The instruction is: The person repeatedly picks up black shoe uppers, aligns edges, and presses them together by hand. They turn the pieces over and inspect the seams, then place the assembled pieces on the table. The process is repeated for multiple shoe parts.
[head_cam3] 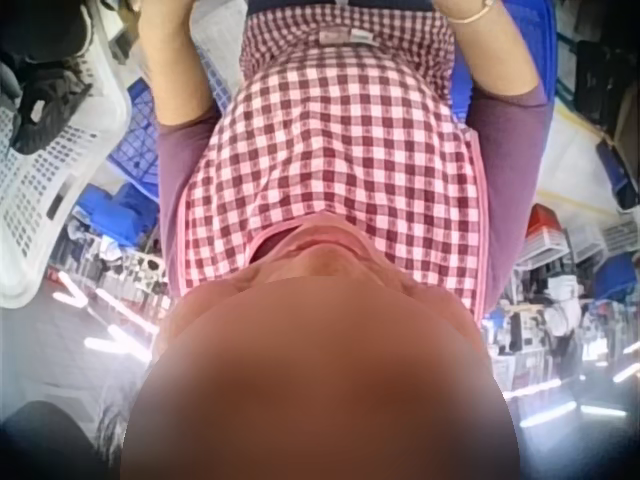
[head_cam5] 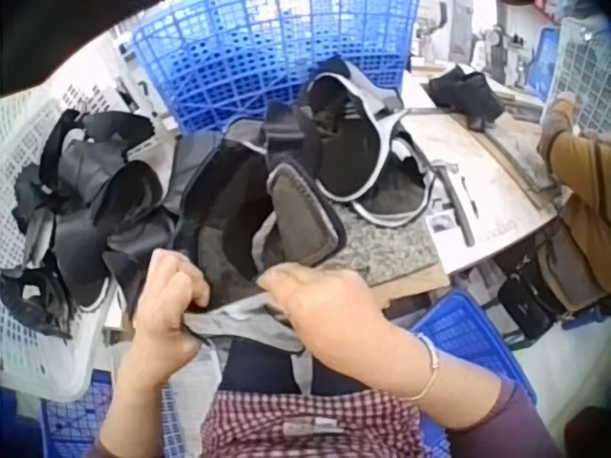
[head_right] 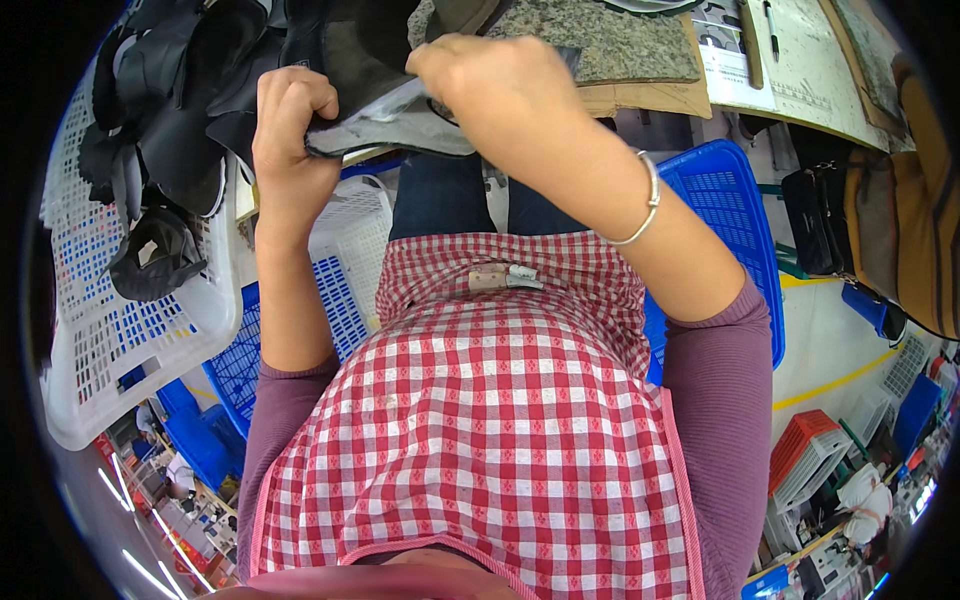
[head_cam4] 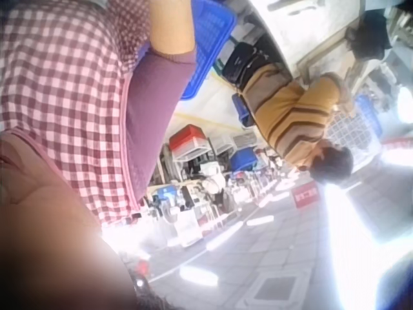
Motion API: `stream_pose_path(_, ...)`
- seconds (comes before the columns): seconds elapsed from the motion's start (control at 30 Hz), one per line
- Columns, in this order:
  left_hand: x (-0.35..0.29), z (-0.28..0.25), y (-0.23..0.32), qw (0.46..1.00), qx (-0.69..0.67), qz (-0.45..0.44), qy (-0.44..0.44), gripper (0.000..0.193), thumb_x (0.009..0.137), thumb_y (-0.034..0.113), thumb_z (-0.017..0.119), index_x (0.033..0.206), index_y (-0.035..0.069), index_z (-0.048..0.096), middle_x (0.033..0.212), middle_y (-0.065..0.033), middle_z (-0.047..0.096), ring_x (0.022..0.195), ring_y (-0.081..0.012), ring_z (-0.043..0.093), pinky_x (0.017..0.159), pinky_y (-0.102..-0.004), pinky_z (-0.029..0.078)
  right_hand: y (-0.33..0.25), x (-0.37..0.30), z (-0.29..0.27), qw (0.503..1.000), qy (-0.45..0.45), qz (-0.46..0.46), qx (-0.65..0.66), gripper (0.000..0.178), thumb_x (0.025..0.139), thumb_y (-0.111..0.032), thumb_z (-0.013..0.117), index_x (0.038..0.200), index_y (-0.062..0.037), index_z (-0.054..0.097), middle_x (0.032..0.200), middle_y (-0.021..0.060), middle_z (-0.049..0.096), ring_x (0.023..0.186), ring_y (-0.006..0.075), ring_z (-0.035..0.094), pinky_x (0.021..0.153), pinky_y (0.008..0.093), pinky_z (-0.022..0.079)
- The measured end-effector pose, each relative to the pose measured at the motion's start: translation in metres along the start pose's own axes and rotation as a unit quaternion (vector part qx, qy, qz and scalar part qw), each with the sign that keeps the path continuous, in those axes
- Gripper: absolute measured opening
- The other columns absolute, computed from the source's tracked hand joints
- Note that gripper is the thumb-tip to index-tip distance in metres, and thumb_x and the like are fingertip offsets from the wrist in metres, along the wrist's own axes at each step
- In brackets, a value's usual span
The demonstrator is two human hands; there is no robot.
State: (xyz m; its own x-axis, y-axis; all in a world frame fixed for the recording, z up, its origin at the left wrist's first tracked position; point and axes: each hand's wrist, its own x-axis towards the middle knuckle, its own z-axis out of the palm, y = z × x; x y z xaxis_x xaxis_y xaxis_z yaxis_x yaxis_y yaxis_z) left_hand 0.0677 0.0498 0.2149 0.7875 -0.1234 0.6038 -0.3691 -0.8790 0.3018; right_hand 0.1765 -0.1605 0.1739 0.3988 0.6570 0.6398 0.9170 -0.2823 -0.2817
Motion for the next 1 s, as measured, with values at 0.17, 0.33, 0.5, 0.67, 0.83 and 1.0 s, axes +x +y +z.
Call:
stream_pose_path(0.17,-0.011,0.002,-0.002,0.998,0.050,0.040,0.014,0.045,0.051,-0.010,0.073,0.093,0.005,0.073,0.084,-0.0056,0.053,0.087,-0.0271,0.054,0.072,-0.0355,0.046,-0.009,-0.010,0.024,0.990,0.114,-0.041,0.074,0.024,0.083,-0.004,0.068,0.107,-0.0053,0.070,0.107,0.0062,0.076,0.086,0.0231,0.076,0.069,0.0329,0.061)
stream_pose_path(0.33,-0.026,0.011,-0.009,0.994,0.040,0.071,0.071,0.038,0.050,0.002,0.080,0.088,0.006,0.079,0.081,-0.0037,0.052,0.083,-0.0248,0.054,0.070,-0.0348,0.045,0.003,-0.013,0.020,0.994,0.088,-0.065,-0.003,0.017,0.079,-0.012,0.072,0.096,-0.0125,0.075,0.092,-0.0009,0.077,0.078,0.0167,0.075,0.065,0.0276,0.058)
stream_pose_path(0.5,-0.037,0.018,-0.007,0.993,0.037,0.070,0.092,0.035,0.051,0.008,0.083,0.086,0.005,0.079,0.079,-0.0032,0.050,0.080,-0.0234,0.053,0.068,-0.0340,0.043,0.006,-0.006,0.011,0.979,0.142,-0.130,-0.066,0.013,0.071,-0.017,0.073,0.083,-0.0178,0.077,0.079,-0.0053,0.075,0.070,0.0127,0.070,0.062,0.0276,0.051)
stream_pose_path(0.67,-0.036,0.017,0.004,0.990,0.035,0.068,0.116,0.039,0.049,0.010,0.083,0.087,0.005,0.080,0.079,-0.0037,0.049,0.082,-0.0237,0.052,0.072,-0.0347,0.044,0.002,-0.005,-0.002,0.975,0.137,-0.160,-0.070,0.013,0.067,-0.017,0.071,0.079,-0.0174,0.075,0.075,-0.0060,0.071,0.069,0.0137,0.063,0.065,0.0286,0.048)
stream_pose_path(0.83,-0.037,0.017,0.004,0.991,0.045,0.061,0.113,0.036,0.050,0.012,0.086,0.084,0.005,0.079,0.077,-0.0031,0.049,0.078,-0.0229,0.052,0.067,-0.0344,0.044,-0.001,-0.006,-0.014,0.982,0.082,-0.154,-0.075,0.014,0.067,-0.016,0.070,0.080,-0.0160,0.075,0.075,-0.0044,0.071,0.070,0.0154,0.063,0.066,0.0303,0.048)
stream_pose_path(1.0,-0.038,0.018,0.007,0.993,0.049,-0.006,0.108,0.034,0.055,0.002,0.082,0.088,0.005,0.078,0.079,-0.0067,0.052,0.079,-0.0271,0.055,0.067,-0.0368,0.045,-0.007,-0.010,-0.042,0.986,-0.107,-0.131,-0.007,0.031,0.072,-0.008,0.075,0.103,-0.0086,0.078,0.089,0.0037,0.077,0.073,0.0236,0.064,0.077,0.0372,0.048)
